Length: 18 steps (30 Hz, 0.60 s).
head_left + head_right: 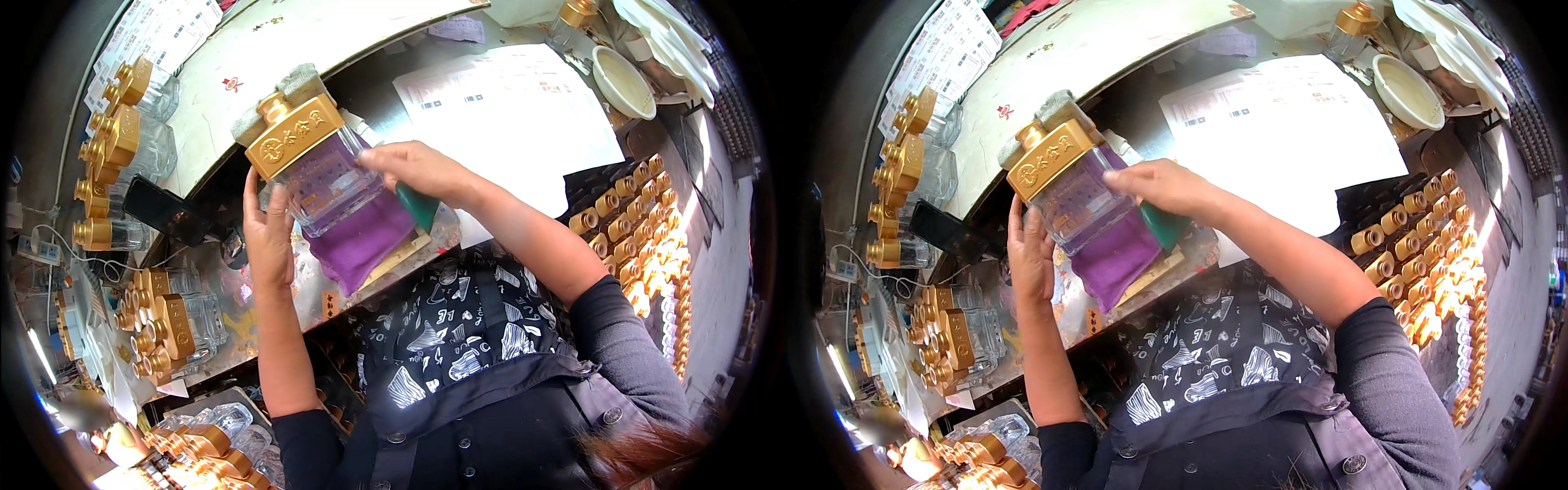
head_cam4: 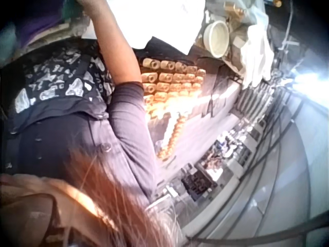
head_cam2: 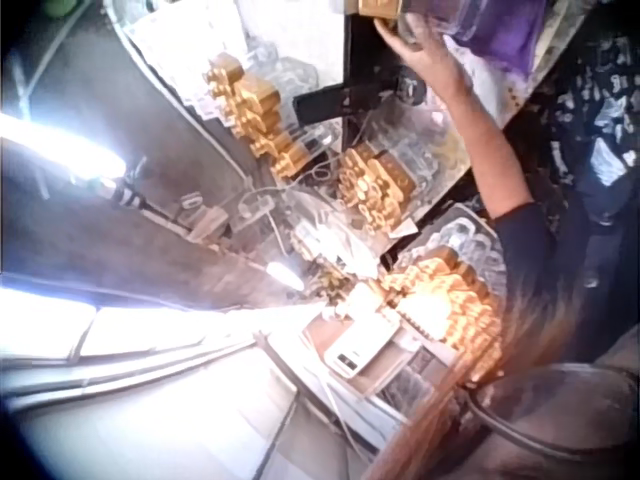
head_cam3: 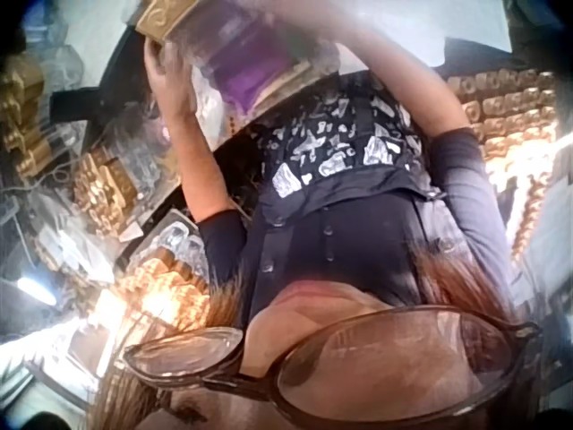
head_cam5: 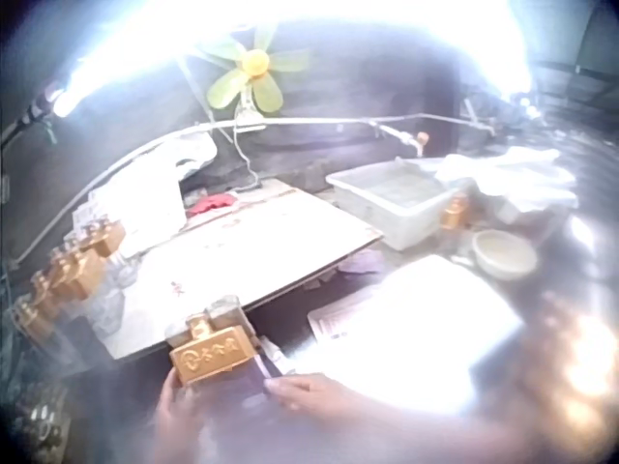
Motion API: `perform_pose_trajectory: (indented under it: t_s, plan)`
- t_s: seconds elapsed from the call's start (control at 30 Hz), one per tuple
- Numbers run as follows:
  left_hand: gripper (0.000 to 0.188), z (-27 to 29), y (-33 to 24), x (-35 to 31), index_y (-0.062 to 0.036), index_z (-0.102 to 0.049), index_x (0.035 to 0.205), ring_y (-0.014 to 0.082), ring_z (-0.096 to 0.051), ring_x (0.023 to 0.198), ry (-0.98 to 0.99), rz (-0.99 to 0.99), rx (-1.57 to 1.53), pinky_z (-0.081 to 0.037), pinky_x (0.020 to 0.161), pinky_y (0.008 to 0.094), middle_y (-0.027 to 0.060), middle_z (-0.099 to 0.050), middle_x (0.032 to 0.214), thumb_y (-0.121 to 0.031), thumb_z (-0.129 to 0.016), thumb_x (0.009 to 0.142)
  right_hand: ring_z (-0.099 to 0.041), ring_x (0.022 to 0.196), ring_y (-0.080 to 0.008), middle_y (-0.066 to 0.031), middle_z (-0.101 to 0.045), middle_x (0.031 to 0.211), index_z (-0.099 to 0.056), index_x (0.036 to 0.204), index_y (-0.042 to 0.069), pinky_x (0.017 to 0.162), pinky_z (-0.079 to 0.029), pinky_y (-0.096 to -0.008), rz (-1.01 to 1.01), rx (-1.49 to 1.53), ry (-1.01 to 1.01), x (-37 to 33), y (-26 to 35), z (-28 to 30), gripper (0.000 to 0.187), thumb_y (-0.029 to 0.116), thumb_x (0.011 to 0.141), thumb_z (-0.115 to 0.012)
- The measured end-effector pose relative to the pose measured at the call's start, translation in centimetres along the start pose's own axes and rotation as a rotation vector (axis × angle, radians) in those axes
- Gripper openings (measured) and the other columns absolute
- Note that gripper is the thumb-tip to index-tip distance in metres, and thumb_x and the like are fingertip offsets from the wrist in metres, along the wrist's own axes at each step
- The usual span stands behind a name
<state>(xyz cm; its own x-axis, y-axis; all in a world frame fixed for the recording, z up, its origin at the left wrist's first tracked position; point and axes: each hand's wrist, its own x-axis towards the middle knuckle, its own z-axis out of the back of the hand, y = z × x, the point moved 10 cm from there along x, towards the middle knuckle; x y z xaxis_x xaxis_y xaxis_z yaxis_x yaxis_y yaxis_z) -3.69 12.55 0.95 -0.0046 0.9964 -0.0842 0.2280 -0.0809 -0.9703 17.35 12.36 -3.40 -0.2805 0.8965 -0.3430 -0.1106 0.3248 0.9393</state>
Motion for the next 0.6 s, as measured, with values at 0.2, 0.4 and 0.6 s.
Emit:
perform_pose_trajectory:
  t_s: [0.2, 0.4, 0.6]
  plan:
    - [0.05, 1.4, 1.6, -1.3, -0.0003, -0.032, 0.143, 0.0269, -0.051, 0.121, 0.064, 0.133, -0.007, -0.041, 0.101, 0.0367, 0.0134, -0.047, 0.135, -0.028, -0.041, 0.102, -0.053, 0.066, -0.0094, -0.0013, -0.059, 0.07, -0.061, 0.119, -0.001, 0.063, -0.045, -0.0233, 0.039, -0.089, 0.001, -0.7, 0.8, -0.1, 0.059, 0.05, 0.091, -0.055]
    - [0.051, 0.9, 1.3, -1.2, 0.0026, -0.036, 0.139, 0.0258, -0.052, 0.12, 0.066, 0.13, -0.015, -0.042, 0.101, 0.0362, 0.0135, -0.047, 0.135, -0.032, -0.038, 0.102, -0.058, 0.072, -0.0153, -0.0091, -0.062, 0.078, -0.06, 0.119, -0.005, 0.065, -0.047, -0.0277, 0.176, -0.185, -0.133, -0.9, 1.9, -0.2, 0.072, 0.053, 0.079, -0.069]
    - [0.072, -0.6, 0.1, -1.3, 0.003, -0.035, 0.14, 0.0206, -0.061, 0.104, 0.038, 0.03, 0.181, -0.051, 0.085, 0.0285, 0.0176, -0.059, 0.117, -0.008, -0.075, 0.081, -0.056, 0.067, -0.0142, -0.007, -0.06, 0.071, -0.061, 0.117, -0.005, 0.061, -0.045, -0.0271, 0.106, -0.314, -0.139, -0.8, 1.9, -0.2, 0.071, 0.053, 0.077, -0.07]
